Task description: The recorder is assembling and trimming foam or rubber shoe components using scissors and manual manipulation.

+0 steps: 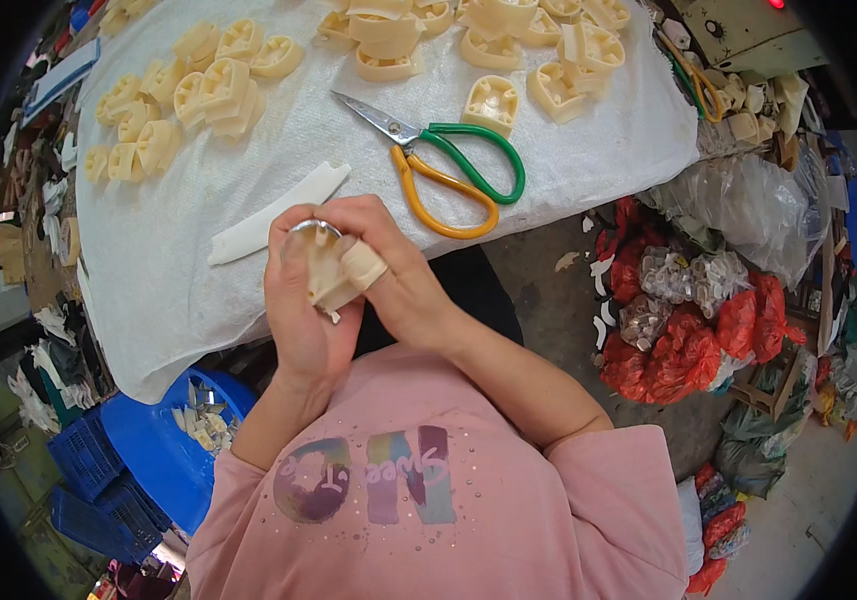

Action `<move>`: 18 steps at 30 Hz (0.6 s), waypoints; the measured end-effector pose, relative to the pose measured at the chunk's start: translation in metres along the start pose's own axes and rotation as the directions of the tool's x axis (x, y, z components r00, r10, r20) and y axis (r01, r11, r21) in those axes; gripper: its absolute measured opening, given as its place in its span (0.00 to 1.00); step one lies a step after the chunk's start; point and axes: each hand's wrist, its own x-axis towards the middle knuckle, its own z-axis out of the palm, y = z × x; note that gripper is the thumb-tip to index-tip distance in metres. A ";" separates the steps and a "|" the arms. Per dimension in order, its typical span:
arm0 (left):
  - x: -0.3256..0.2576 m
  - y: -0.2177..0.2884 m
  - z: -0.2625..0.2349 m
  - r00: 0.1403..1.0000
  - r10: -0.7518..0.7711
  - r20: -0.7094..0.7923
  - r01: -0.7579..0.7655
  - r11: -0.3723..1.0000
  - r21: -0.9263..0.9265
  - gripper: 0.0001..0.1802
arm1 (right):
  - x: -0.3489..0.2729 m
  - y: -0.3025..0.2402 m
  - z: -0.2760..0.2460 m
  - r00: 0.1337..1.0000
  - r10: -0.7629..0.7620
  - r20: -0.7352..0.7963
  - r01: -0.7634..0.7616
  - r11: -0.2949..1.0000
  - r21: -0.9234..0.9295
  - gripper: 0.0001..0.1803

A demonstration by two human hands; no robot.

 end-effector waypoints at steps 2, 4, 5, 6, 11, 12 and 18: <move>-0.002 0.008 0.004 0.996 -0.010 0.089 0.023 0.990 -0.138 0.28 | 0.003 -0.005 -0.004 0.890 0.447 0.091 -0.439 0.786 0.436 0.21; -0.001 0.012 -0.005 0.967 0.016 0.256 0.015 0.993 -0.118 0.39 | 0.004 -0.015 -0.003 0.886 0.451 0.109 -0.437 0.731 0.524 0.23; -0.002 0.012 -0.003 0.967 0.017 0.255 0.014 0.993 -0.118 0.39 | 0.005 -0.018 -0.003 0.883 0.452 0.129 -0.431 0.669 0.605 0.26; -0.004 0.014 0.003 0.984 -0.002 0.176 0.003 1.000 -0.003 0.37 | 0.003 -0.015 -0.003 0.901 0.418 0.117 -0.409 0.730 0.547 0.26; -0.011 0.009 0.003 0.998 0.040 0.056 -0.049 0.985 0.166 0.34 | 0.006 -0.025 -0.001 0.939 0.335 0.081 -0.343 0.927 0.154 0.26; -0.009 0.010 0.005 0.996 0.051 0.071 -0.058 0.994 0.093 0.32 | 0.006 -0.028 0.000 0.945 0.325 0.040 -0.327 0.943 0.063 0.26; -0.001 0.012 -0.012 0.973 -0.015 0.230 0.040 0.994 -0.105 0.35 | 0.008 -0.022 -0.018 0.889 0.424 0.170 -0.457 0.833 0.312 0.23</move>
